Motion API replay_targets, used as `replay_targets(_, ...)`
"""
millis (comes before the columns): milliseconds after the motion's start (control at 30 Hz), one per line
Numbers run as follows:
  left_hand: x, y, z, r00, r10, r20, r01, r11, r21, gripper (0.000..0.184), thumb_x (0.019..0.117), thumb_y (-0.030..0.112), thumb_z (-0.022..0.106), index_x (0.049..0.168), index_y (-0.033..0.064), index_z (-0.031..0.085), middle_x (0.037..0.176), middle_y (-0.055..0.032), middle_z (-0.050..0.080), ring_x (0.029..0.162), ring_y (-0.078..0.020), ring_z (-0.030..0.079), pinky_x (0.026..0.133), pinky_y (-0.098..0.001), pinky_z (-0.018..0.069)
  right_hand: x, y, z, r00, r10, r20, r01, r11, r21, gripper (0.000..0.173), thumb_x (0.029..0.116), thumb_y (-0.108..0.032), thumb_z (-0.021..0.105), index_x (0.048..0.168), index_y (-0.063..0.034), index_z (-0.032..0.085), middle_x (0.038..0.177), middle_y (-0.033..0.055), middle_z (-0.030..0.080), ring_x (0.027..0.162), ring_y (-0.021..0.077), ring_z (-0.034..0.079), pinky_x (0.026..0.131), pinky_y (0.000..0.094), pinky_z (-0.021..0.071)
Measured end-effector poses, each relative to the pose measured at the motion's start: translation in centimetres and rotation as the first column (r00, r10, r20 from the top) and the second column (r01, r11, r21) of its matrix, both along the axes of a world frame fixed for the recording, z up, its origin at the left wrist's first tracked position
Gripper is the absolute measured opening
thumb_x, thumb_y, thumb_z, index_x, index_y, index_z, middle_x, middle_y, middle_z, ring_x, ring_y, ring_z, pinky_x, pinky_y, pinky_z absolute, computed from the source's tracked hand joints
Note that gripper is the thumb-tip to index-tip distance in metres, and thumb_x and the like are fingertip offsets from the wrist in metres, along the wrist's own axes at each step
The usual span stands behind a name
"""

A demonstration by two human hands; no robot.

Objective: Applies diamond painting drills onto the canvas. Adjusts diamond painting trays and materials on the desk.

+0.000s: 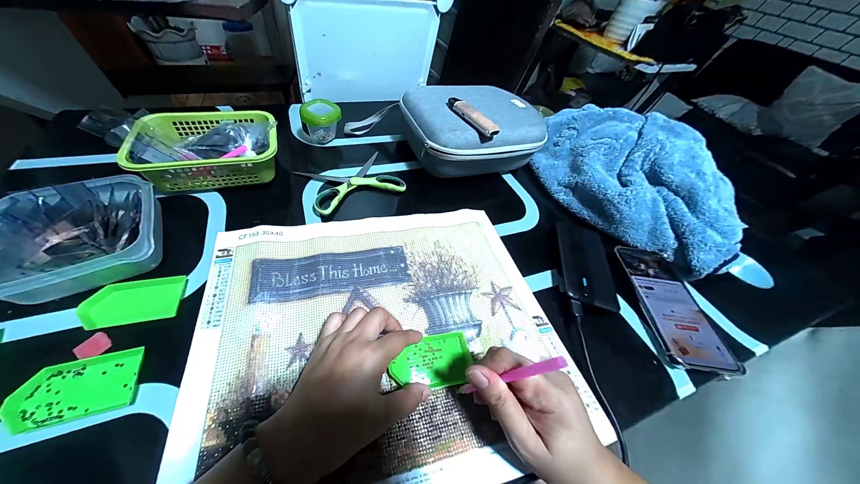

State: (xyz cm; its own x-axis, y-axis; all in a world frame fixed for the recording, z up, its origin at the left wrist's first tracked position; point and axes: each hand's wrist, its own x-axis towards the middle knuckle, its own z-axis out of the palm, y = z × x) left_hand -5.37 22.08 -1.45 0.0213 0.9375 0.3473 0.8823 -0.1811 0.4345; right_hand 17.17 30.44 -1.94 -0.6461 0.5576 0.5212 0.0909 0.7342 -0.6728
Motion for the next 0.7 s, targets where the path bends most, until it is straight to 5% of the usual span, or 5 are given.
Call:
replay_targets(167,0.1,-0.1,0.0,1.000,0.002,-0.003,-0.002,1.000,0.006,0.043,0.0821,0.059,0.065,0.112,0.0306,0.078,0.097,0.0111,0.069,0.088,-0.0077,0.062,0.080,-0.0368,0.0454,0.4,0.6,0.3,0.996,0.070,-0.054,-0.078,0.983,-0.164,0.033,0.1106,-0.029,0.048,0.094,-0.0050,0.064,0.077,0.0002,0.066,0.067,-0.0013,0.062,0.061,0.0137,0.0518)
replay_targets(267,0.1,0.0,-0.1,1.000,-0.002,-0.004,0.002,1.000,0.021,0.043,0.0817,0.057,0.065,0.112,0.0302,0.079,0.097,0.0100,0.069,0.087,-0.0087,0.062,0.079,-0.0370,0.0446,0.2,0.5,0.3,0.986,-0.025,-0.167,-0.022,0.961,-0.276,0.030,0.1106,-0.027,0.047,0.094,-0.0092,0.065,0.077,-0.0055,0.067,0.065,-0.0040,0.062,0.058,0.0116,0.0513)
replay_targets(700,0.1,-0.1,-0.1,1.000,0.008,-0.024,-0.007,1.000,0.026,0.043,0.0825,0.058,0.064,0.112,0.0303,0.079,0.096,0.0108,0.068,0.086,-0.0076,0.062,0.079,-0.0360,0.0450,-1.1,0.9,0.0,0.990,-0.082,-0.114,0.063,0.984,-0.166,0.031,0.1099,-0.027,0.049,0.093,-0.0074,0.067,0.077,-0.0041,0.067,0.066,-0.0030,0.062,0.059,0.0124,0.0524)
